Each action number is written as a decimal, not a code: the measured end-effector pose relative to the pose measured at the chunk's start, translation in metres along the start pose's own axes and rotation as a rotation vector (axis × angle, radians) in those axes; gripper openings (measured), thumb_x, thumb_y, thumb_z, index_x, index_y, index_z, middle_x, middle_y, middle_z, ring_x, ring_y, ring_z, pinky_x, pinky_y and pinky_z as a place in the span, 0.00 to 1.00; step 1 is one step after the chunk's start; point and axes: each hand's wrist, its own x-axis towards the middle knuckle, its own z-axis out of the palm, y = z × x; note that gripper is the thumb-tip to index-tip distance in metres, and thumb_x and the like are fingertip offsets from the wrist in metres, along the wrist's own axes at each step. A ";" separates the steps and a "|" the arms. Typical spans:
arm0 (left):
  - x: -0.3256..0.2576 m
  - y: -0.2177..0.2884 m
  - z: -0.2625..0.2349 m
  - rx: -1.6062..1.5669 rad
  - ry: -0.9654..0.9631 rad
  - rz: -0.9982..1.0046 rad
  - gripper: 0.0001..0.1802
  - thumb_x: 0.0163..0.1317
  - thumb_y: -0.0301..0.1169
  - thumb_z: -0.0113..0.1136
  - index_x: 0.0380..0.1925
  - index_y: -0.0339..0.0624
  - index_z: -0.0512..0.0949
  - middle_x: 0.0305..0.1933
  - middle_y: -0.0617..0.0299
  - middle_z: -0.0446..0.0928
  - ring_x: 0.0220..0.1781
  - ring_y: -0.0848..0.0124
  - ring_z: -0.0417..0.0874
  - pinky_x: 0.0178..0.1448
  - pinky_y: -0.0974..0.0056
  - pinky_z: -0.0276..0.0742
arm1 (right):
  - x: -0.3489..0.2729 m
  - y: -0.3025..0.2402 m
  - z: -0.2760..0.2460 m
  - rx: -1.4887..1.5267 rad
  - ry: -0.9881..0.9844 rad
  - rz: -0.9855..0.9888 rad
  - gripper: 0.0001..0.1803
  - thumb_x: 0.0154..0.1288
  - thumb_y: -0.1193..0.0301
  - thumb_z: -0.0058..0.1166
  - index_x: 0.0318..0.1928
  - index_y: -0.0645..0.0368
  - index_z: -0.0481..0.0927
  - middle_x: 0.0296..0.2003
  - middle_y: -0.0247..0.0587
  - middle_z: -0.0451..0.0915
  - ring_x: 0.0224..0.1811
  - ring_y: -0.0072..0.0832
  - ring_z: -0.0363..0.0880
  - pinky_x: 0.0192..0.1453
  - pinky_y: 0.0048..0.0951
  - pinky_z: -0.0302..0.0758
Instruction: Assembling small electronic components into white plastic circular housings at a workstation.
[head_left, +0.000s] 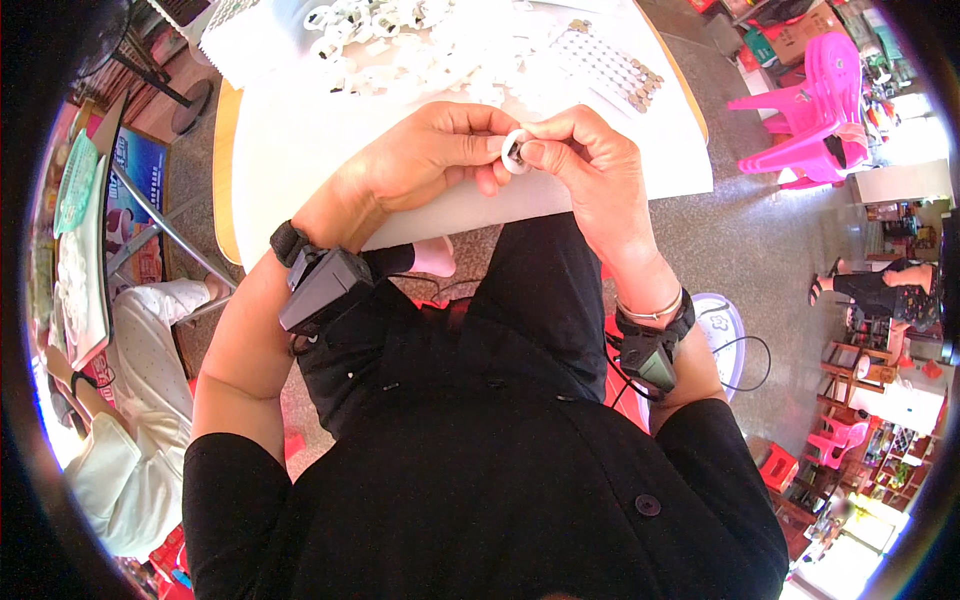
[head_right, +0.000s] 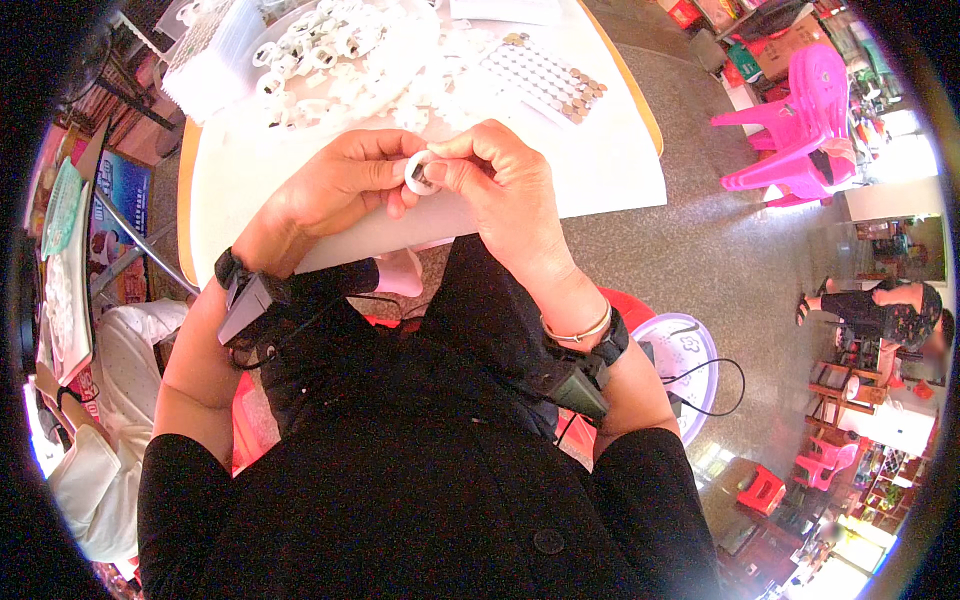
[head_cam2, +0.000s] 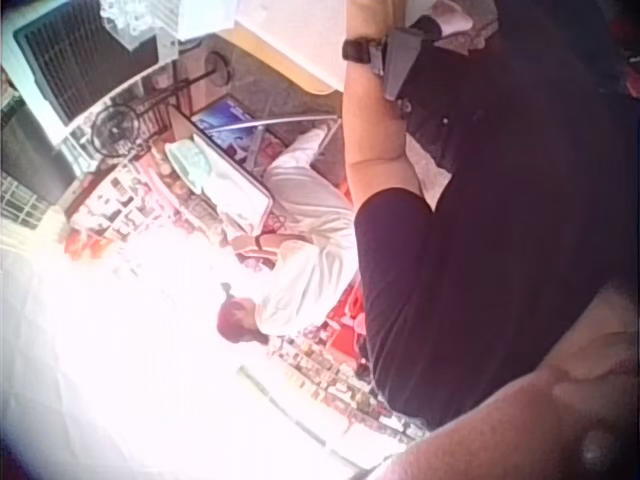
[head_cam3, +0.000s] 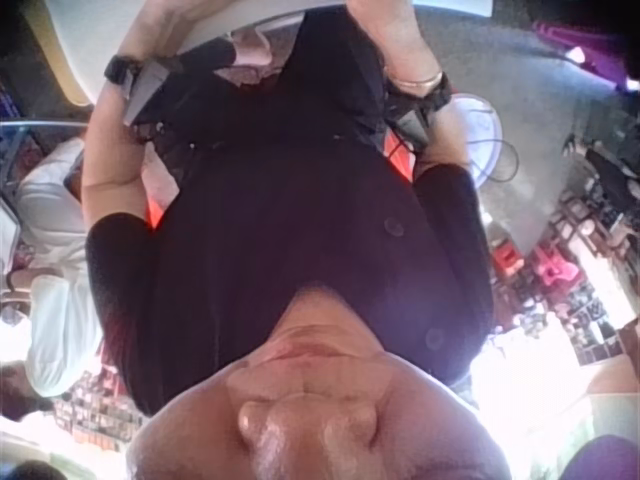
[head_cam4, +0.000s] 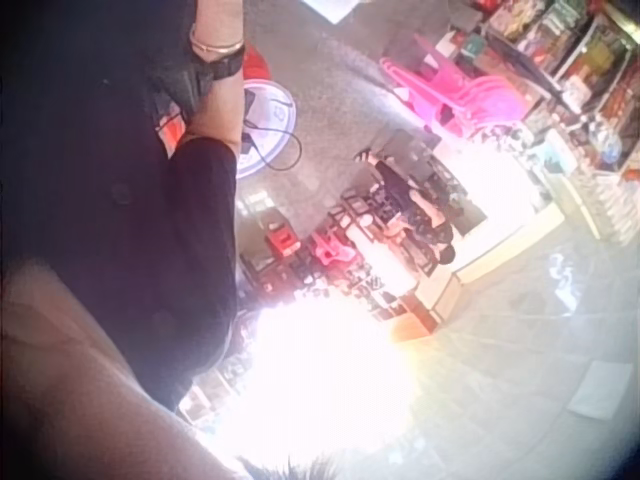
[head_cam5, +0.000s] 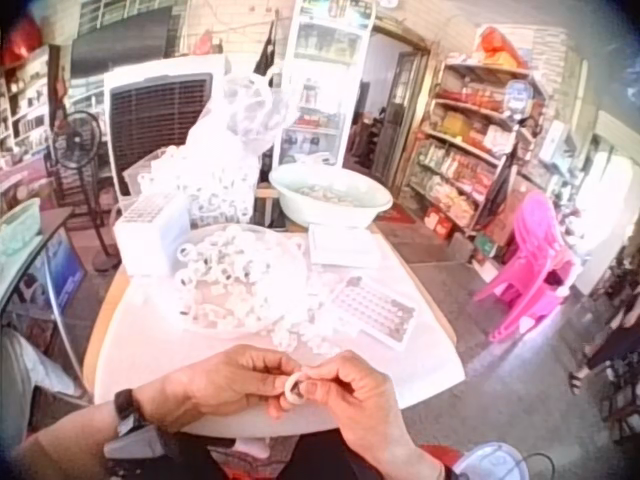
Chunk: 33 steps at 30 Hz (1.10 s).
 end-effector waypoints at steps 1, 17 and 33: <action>0.000 0.000 -0.001 -0.023 -0.004 -0.003 0.12 0.65 0.31 0.55 0.43 0.33 0.77 0.33 0.62 0.77 0.33 0.76 0.77 0.42 0.73 0.74 | 0.001 -0.001 0.000 0.011 -0.019 0.011 0.02 0.59 0.80 0.58 0.33 0.64 0.78 0.32 0.36 0.80 0.36 0.20 0.79 0.42 0.24 0.75; -0.002 0.001 -0.001 -0.068 0.014 0.011 0.13 0.66 0.29 0.54 0.46 0.32 0.75 0.36 0.60 0.77 0.35 0.75 0.78 0.43 0.70 0.76 | -0.002 -0.007 0.008 0.135 0.011 0.043 0.06 0.62 0.82 0.52 0.40 0.65 0.76 0.33 0.41 0.81 0.36 0.21 0.80 0.46 0.24 0.76; -0.002 -0.001 -0.004 -0.151 0.048 0.017 0.17 0.65 0.30 0.55 0.50 0.31 0.72 0.39 0.61 0.77 0.37 0.75 0.78 0.40 0.71 0.76 | 0.008 -0.009 0.000 0.048 -0.045 0.108 0.06 0.64 0.77 0.54 0.41 0.66 0.78 0.33 0.34 0.81 0.36 0.17 0.77 0.43 0.21 0.73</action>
